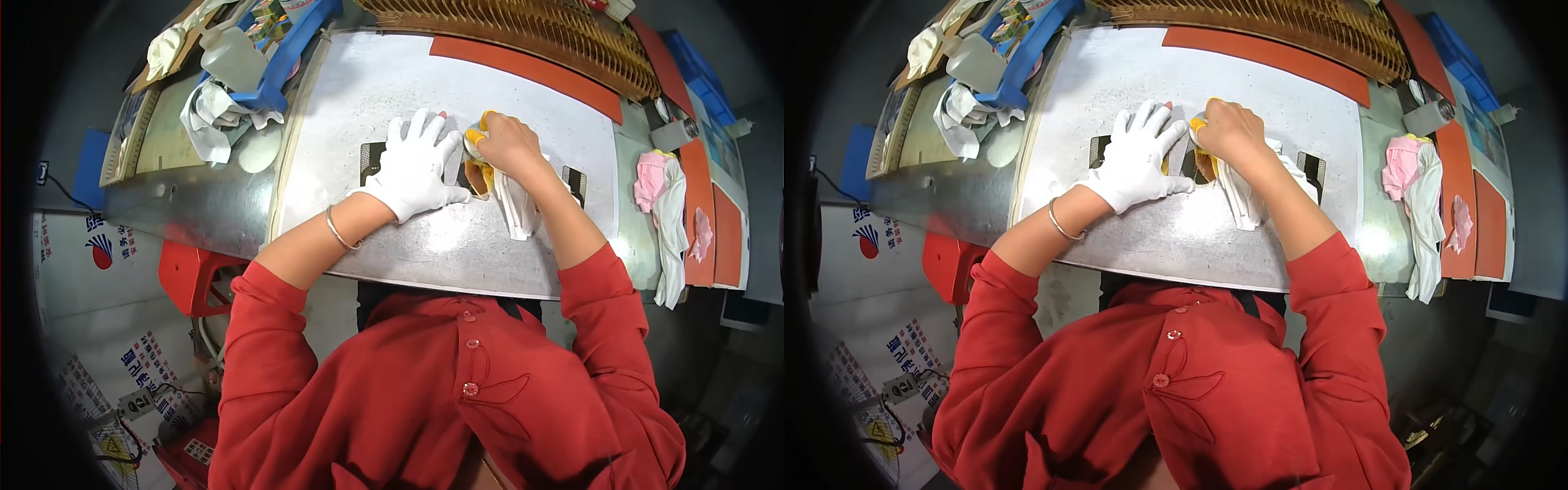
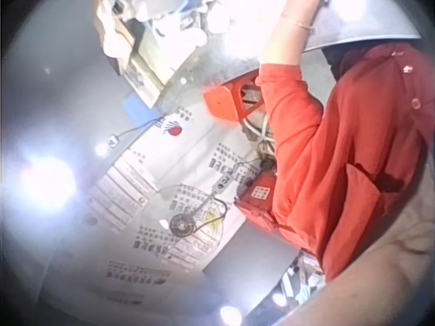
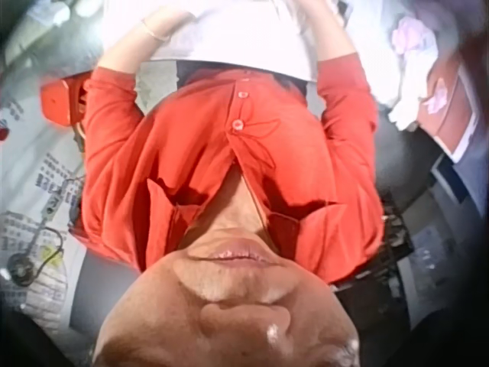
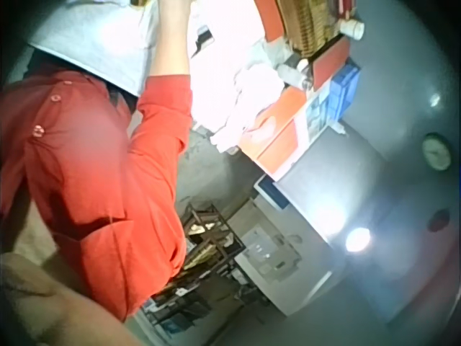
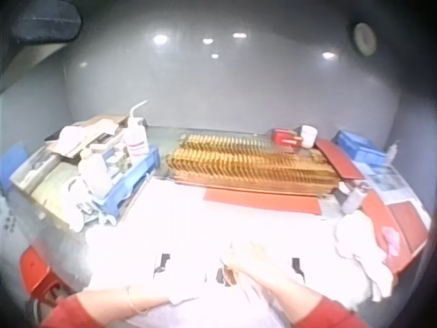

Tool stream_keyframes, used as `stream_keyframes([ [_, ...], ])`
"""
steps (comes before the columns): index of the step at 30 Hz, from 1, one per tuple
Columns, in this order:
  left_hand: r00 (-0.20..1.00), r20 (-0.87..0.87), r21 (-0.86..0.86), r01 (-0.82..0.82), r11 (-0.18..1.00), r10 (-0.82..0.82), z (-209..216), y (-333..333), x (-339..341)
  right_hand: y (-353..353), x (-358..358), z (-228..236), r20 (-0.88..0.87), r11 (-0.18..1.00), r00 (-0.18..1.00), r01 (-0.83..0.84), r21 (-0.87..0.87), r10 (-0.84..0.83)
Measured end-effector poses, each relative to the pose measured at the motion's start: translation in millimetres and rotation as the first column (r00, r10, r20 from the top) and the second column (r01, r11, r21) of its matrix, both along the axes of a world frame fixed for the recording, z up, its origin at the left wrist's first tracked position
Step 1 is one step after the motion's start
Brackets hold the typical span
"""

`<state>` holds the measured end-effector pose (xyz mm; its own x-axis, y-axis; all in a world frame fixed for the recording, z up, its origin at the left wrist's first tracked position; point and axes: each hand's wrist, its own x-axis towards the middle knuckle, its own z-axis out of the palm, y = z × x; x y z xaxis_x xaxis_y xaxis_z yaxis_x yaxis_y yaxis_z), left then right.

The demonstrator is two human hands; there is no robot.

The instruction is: The person cleans a series of small, dark, rectangular decorative tiles arranged on a white board. Using a yellow sponge and a white cloth, the person wipes each tile individually, occasionally applying liquid from a squeeze bottle. The person works methodically across the row of tiles, wiping them down and then moving to the next one.

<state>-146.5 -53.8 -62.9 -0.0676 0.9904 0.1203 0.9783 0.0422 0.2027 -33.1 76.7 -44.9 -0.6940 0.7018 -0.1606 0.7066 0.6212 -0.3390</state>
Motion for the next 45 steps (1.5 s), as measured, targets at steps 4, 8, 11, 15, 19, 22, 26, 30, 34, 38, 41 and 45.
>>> stream_keyframes([
  [4,1.0,-0.017,0.033,0.019,0.999,-0.018,-5,3,-1,0,-4,-12,-0.025,0.999,0.999,0.025,0.037,-0.025],
  [8,1.0,-0.001,-0.013,0.011,1.0,-0.011,-6,8,-2,-13,-1,-18,-0.041,0.994,0.997,0.071,0.085,-0.068],
  [11,0.999,0.004,-0.011,0.044,0.999,-0.044,-4,9,-5,-24,2,-16,-0.044,0.994,0.997,0.069,0.085,-0.066],
  [15,0.992,-0.012,0.003,0.122,0.992,-0.122,-2,11,-7,-32,6,-17,-0.043,0.994,0.998,0.049,0.099,-0.045],
  [19,0.981,-0.065,0.009,0.182,0.983,-0.181,-2,13,-10,-46,13,-19,-0.065,0.994,0.997,0.038,0.104,-0.032],
  [22,0.968,-0.123,-0.026,0.219,0.975,-0.22,3,12,-13,-57,18,-19,-0.079,0.995,0.996,0.037,0.092,-0.03],
  [26,0.967,-0.117,-0.162,0.207,0.965,-0.227,12,17,-13,-67,25,-20,-0.065,0.996,0.998,0.03,0.083,-0.025],
  [30,0.965,-0.094,-0.22,0.22,0.95,-0.245,18,16,-14,-82,35,-19,-0.07,0.998,0.998,0.006,0.062,-0.002],
  [34,0.961,-0.083,-0.135,0.25,0.959,-0.262,21,8,-27,-93,42,-12,-0.047,0.999,0.998,-0.045,0.016,0.046],
  [38,0.996,-0.046,-0.08,0.074,0.994,-0.078,23,-32,-47,-95,55,-4,-0.023,0.987,0.987,-0.159,-0.01,0.159],
  [41,0.998,0.024,-0.08,0.067,0.995,-0.065,17,-60,-65,-92,45,22,-0.057,0.988,0.987,-0.151,-0.02,0.15],
  [45,0.998,-0.025,-0.071,0.054,0.996,-0.055,19,-71,-74,-67,0,19,-0.204,0.99,0.969,-0.139,0.031,0.142],
])
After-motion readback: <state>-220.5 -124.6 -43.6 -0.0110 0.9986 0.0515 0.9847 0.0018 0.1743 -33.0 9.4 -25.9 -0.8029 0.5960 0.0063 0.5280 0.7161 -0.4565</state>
